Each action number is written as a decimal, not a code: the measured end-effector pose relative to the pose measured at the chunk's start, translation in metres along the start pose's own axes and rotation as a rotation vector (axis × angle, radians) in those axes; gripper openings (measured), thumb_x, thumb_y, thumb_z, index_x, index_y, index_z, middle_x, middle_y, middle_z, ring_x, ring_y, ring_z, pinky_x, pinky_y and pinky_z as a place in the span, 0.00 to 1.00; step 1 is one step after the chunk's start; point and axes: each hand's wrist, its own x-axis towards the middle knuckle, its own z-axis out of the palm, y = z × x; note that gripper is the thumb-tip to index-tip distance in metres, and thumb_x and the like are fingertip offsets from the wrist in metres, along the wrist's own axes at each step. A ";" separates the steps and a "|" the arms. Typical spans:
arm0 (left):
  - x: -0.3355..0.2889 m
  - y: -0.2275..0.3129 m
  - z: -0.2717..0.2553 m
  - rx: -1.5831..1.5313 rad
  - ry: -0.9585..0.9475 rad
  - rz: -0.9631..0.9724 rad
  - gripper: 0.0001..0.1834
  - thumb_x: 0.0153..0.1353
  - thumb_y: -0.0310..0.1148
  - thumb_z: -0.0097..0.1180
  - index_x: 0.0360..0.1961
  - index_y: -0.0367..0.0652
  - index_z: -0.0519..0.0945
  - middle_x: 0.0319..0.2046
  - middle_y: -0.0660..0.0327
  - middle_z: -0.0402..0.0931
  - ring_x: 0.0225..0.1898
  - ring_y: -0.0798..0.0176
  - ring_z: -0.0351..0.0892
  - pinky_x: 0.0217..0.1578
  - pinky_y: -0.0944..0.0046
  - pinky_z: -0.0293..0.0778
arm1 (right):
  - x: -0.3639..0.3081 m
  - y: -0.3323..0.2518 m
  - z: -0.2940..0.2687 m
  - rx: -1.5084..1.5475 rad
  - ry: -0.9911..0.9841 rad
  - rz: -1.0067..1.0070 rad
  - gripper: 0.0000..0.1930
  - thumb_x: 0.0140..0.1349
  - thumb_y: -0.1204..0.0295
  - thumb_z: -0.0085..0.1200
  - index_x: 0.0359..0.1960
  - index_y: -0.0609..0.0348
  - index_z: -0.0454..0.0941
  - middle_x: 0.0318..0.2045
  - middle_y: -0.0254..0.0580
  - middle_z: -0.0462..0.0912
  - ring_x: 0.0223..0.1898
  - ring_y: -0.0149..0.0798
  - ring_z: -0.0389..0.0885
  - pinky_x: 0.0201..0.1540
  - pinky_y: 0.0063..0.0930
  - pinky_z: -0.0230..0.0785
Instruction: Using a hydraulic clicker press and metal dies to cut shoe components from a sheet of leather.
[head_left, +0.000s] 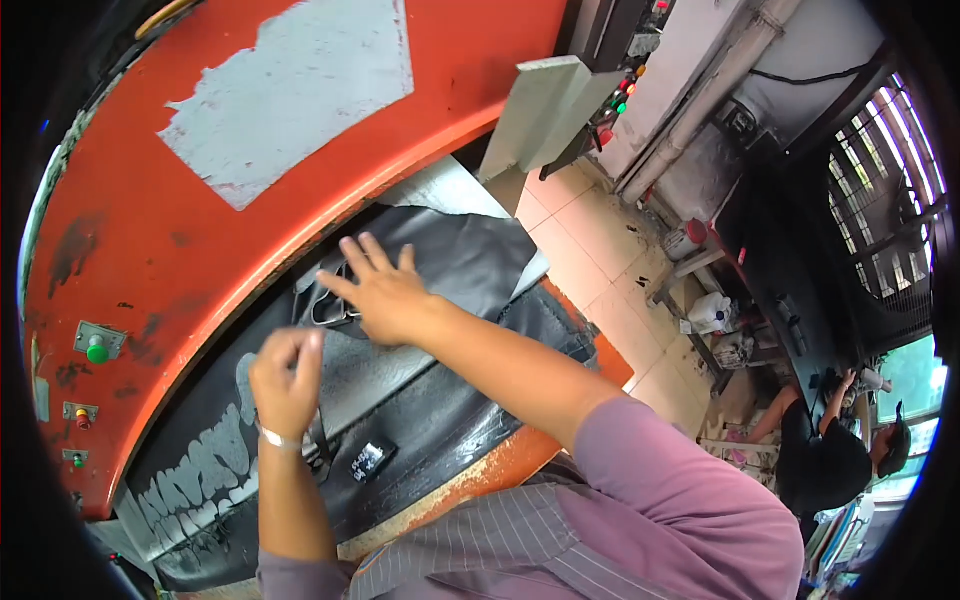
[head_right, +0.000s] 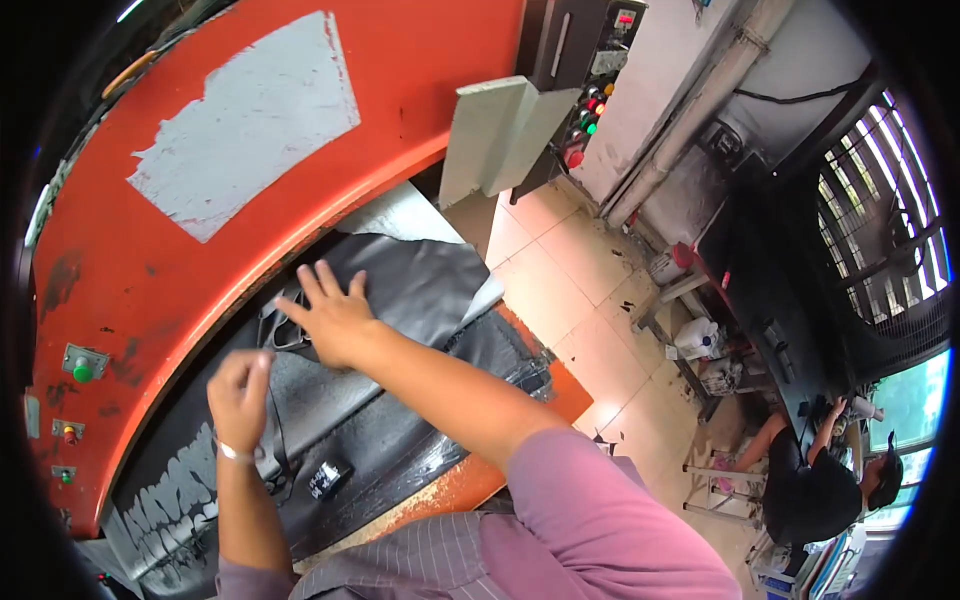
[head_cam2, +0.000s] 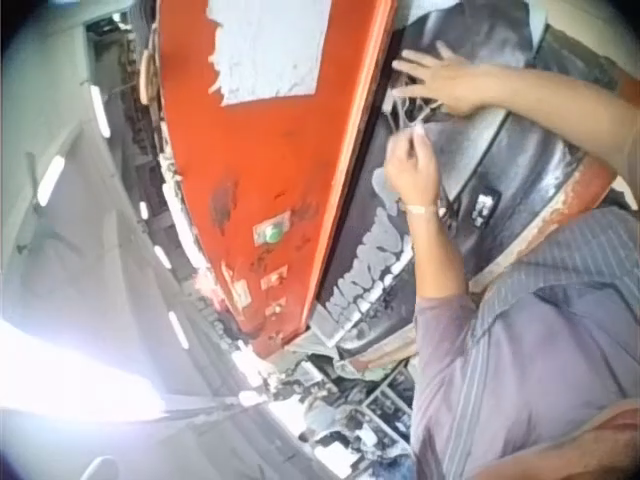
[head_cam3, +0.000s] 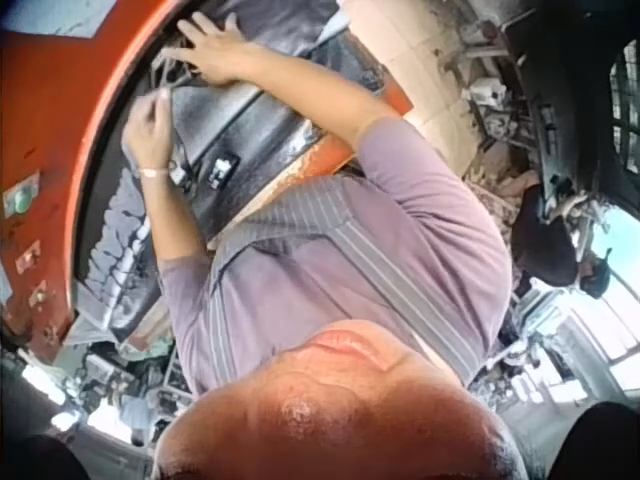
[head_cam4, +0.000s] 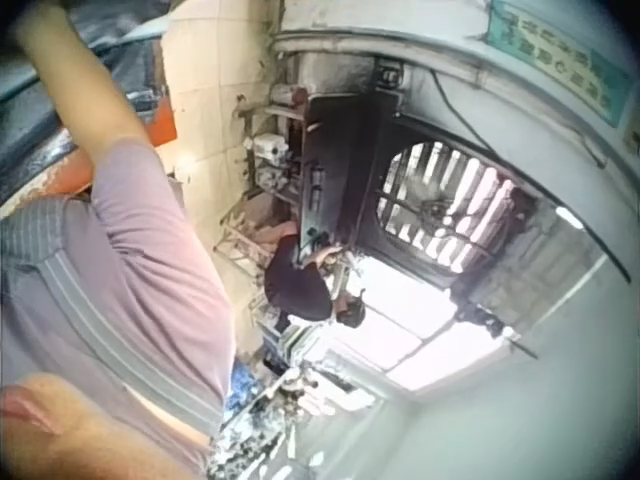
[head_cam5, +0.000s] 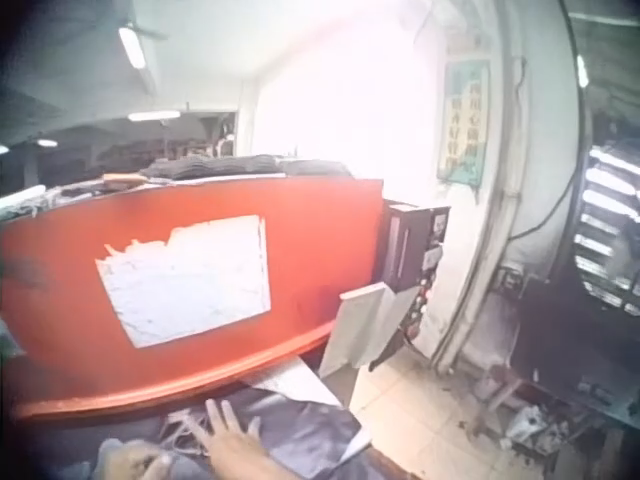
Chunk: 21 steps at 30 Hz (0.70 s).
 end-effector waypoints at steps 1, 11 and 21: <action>0.020 0.004 0.012 -0.069 0.063 0.027 0.07 0.60 0.28 0.56 0.31 0.33 0.81 0.27 0.55 0.79 0.29 0.64 0.77 0.33 0.66 0.72 | 0.007 0.006 0.005 0.079 -0.073 -0.055 0.34 0.51 0.68 0.59 0.63 0.43 0.65 0.64 0.51 0.60 0.66 0.58 0.54 0.58 0.61 0.56; 0.065 -0.076 0.063 0.073 0.131 -0.197 0.17 0.61 0.40 0.56 0.41 0.36 0.82 0.34 0.56 0.82 0.33 0.67 0.79 0.37 0.68 0.73 | -0.038 0.049 -0.041 0.143 0.351 0.390 0.28 0.43 0.60 0.63 0.48 0.56 0.75 0.49 0.51 0.71 0.53 0.55 0.65 0.51 0.46 0.69; 0.095 -0.047 0.091 0.444 -0.184 -0.507 0.23 0.53 0.44 0.66 0.46 0.41 0.79 0.47 0.47 0.78 0.51 0.48 0.76 0.53 0.53 0.70 | -0.080 0.157 -0.048 0.060 0.149 0.677 0.29 0.57 0.53 0.58 0.55 0.60 0.72 0.52 0.56 0.75 0.56 0.53 0.71 0.58 0.42 0.65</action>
